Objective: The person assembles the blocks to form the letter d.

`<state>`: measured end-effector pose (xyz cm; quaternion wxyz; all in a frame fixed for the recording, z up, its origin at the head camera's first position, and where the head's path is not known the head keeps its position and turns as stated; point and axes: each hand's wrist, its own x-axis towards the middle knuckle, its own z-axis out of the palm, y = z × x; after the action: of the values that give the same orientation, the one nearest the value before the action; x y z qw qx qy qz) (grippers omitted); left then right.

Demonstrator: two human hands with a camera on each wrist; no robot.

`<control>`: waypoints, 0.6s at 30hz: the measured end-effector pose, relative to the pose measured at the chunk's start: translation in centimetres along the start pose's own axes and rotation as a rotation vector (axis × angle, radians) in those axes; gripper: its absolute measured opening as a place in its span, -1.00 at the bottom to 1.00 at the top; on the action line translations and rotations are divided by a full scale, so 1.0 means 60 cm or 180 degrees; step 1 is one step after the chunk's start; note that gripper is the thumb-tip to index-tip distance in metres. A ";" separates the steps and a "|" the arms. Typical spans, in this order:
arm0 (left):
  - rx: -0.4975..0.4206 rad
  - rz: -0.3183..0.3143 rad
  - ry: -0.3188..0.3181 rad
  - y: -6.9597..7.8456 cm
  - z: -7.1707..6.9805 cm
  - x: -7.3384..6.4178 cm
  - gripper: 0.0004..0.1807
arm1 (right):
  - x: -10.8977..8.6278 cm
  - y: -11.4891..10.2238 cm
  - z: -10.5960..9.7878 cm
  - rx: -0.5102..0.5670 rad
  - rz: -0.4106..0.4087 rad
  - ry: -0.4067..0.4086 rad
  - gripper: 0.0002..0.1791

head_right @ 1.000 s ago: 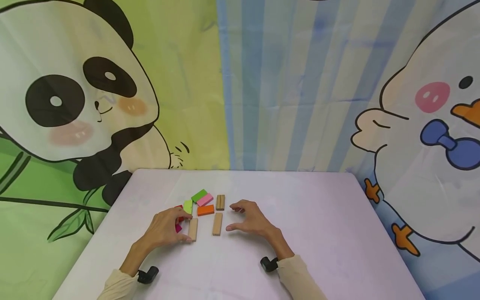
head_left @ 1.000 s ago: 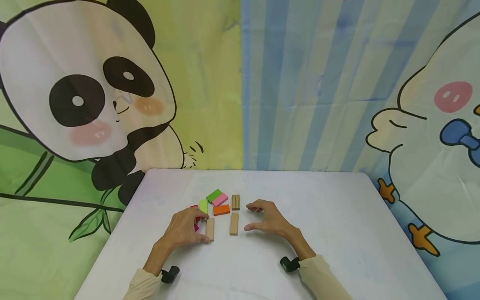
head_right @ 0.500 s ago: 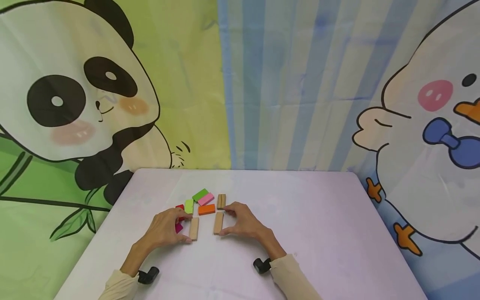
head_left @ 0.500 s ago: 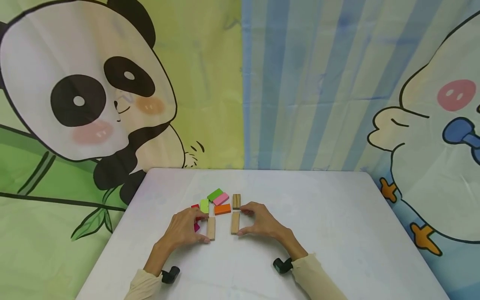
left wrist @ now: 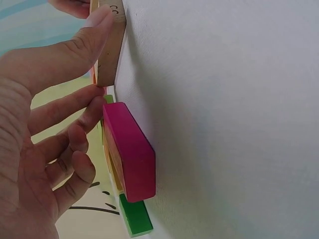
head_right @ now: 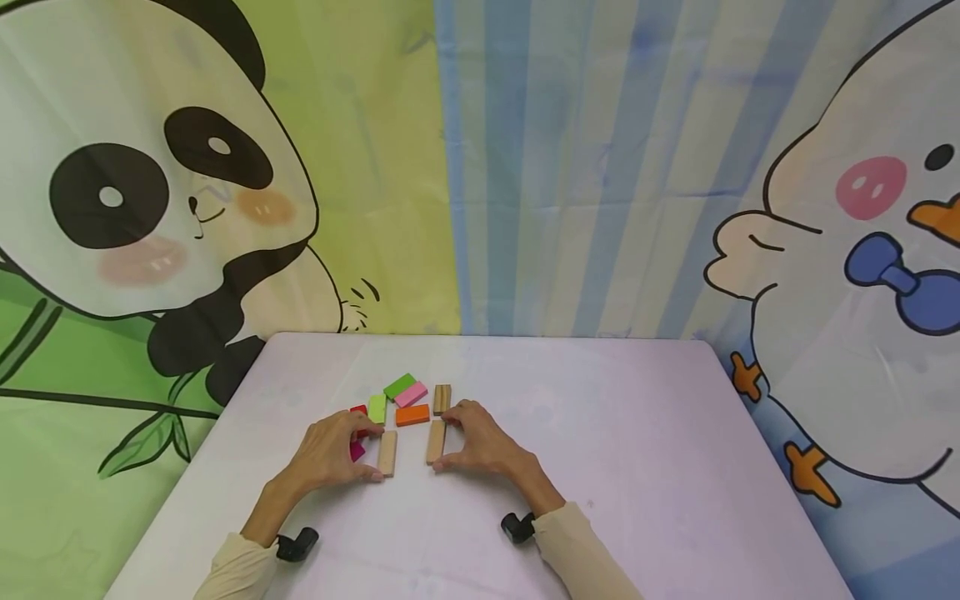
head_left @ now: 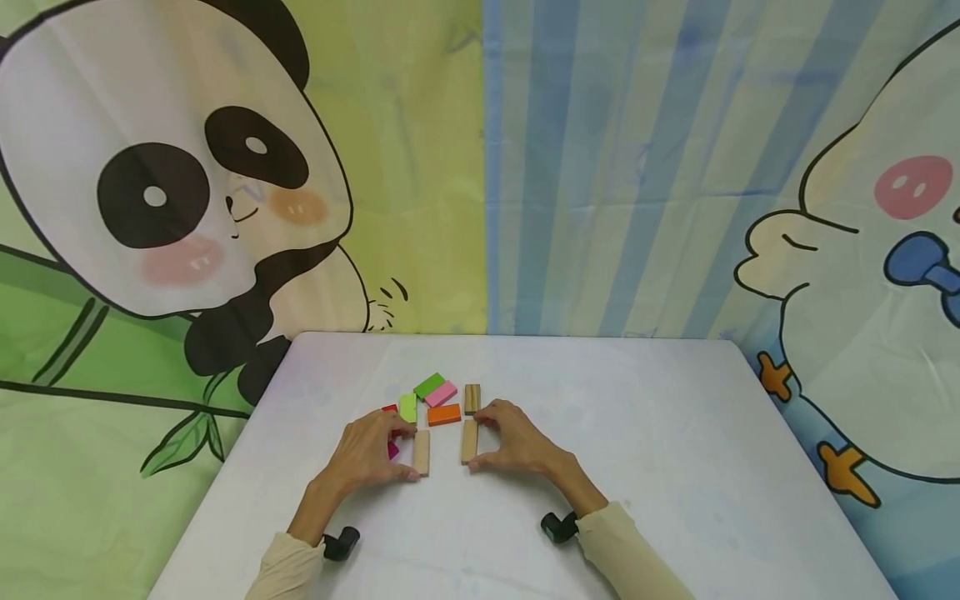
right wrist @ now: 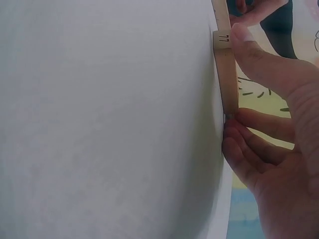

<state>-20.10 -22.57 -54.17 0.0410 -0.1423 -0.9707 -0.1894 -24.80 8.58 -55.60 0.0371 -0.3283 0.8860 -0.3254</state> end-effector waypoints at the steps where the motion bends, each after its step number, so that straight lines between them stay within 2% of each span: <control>1: 0.0007 -0.0003 -0.0008 0.000 0.000 0.000 -0.24 | 0.000 -0.001 0.000 -0.0016 -0.0003 0.0004 -0.10; 9: 0.0020 -0.0005 -0.0036 0.002 0.003 0.003 -0.25 | -0.001 -0.007 -0.002 -0.0085 -0.0004 -0.0005 -0.17; 18: 0.0007 0.0098 -0.0067 0.019 0.006 0.004 -0.29 | -0.011 -0.003 -0.016 -0.0037 0.0092 -0.0071 -0.21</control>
<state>-19.99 -21.39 -54.05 0.0338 -0.1592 -0.9690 -0.1861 -24.47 9.40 -54.81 0.0498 -0.3193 0.8920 -0.3160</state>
